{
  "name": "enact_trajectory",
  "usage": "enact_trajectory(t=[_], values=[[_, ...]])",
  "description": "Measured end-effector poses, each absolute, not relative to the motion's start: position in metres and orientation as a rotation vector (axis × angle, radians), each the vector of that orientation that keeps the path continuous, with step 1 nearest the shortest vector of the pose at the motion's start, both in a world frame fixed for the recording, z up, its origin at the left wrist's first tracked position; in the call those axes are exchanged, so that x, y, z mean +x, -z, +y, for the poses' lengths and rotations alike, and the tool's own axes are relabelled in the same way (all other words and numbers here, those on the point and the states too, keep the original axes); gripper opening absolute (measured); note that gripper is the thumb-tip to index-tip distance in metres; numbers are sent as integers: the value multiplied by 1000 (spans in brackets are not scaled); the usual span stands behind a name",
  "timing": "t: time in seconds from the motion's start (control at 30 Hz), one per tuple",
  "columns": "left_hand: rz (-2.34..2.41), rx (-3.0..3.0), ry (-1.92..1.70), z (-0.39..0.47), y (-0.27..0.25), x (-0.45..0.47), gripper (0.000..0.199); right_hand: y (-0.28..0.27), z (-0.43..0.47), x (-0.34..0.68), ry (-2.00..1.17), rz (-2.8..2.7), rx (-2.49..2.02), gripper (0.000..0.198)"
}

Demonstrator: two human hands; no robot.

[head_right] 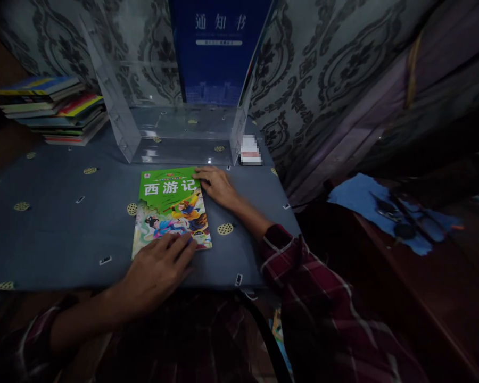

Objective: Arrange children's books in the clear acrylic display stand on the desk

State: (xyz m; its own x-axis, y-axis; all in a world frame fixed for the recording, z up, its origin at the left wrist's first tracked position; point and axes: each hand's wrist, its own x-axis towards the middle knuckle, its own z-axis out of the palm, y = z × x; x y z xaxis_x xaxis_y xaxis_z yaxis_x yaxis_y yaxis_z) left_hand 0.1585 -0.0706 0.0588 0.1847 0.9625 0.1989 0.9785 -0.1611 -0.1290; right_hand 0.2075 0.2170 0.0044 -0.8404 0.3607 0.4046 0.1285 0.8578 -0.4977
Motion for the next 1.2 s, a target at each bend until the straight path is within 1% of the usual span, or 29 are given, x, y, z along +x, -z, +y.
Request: enact_trajectory(t=[0.2,0.43,0.63,0.8,0.97,1.1,1.2], values=[[-1803,-2166,224,-58,-48,141,32,-4,202,221,-620,-2550,-334,42],[-1829,-2146,321,-58,-41,140,32,-11,157,273,-666,-2572,-239,39],[-1799,-2129,323,-59,-38,139,32,-16,123,308,-777,-2543,-172,37],[-1755,-2099,285,-57,-40,141,28,-20,112,320,-902,-2503,-152,37],[-1725,-2065,282,-57,-45,143,28,-23,109,322,-891,-2514,-129,30],[-1757,-2079,271,-56,-45,143,30,-25,108,321,-879,-2510,-132,29],[-1791,-2078,267,-56,-45,140,30,-28,105,320,-935,-2477,-171,30]])
